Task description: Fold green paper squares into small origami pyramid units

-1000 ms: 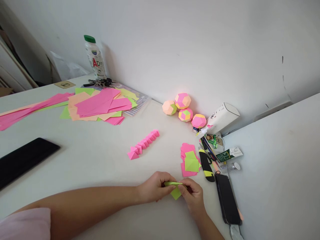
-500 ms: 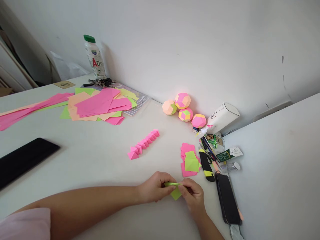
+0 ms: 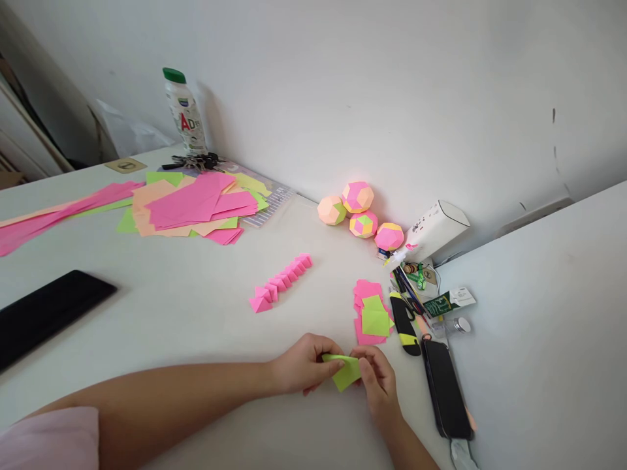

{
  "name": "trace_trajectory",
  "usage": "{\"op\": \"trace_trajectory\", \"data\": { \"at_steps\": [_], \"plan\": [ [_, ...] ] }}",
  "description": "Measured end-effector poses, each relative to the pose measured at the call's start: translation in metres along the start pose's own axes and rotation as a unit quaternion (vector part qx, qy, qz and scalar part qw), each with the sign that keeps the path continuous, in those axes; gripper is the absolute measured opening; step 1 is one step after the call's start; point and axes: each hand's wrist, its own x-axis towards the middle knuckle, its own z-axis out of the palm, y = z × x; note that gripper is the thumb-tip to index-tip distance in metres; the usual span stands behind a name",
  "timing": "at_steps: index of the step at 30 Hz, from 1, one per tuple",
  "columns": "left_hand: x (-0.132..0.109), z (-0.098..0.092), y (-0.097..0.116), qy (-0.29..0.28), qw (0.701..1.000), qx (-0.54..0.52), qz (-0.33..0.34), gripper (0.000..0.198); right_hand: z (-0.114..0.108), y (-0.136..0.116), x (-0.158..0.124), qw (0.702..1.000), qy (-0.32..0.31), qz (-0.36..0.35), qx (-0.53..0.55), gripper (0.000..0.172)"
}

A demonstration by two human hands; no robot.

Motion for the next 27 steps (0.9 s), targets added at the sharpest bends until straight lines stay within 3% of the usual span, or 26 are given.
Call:
{"op": "trace_trajectory", "data": {
  "at_steps": [3, 5, 13, 20, 27],
  "plan": [
    [-0.001, 0.0, 0.002, 0.002, 1.0, -0.005, -0.008, 0.027, 0.0, -0.002, 0.003, 0.996, -0.03, -0.075, -0.044, 0.011],
    [0.0, 0.001, 0.001, 0.001, 1.0, -0.018, -0.011, 0.025, 0.0, -0.003, 0.005, 0.994, -0.025, -0.089, -0.062, 0.011],
    [0.004, 0.003, -0.006, 0.015, 0.998, -0.065, -0.01, 0.03, 0.001, 0.004, 0.0, 0.998, 0.032, 0.034, -0.045, 0.024],
    [0.004, 0.003, -0.011, 0.014, 0.997, -0.074, -0.009, 0.029, 0.001, 0.007, 0.002, 0.997, -0.004, -0.008, -0.075, 0.022],
    [0.006, 0.004, -0.012, 0.033, 0.996, -0.077, -0.009, 0.032, 0.001, 0.004, 0.001, 0.999, -0.012, 0.033, -0.037, 0.025]
  ]
}}
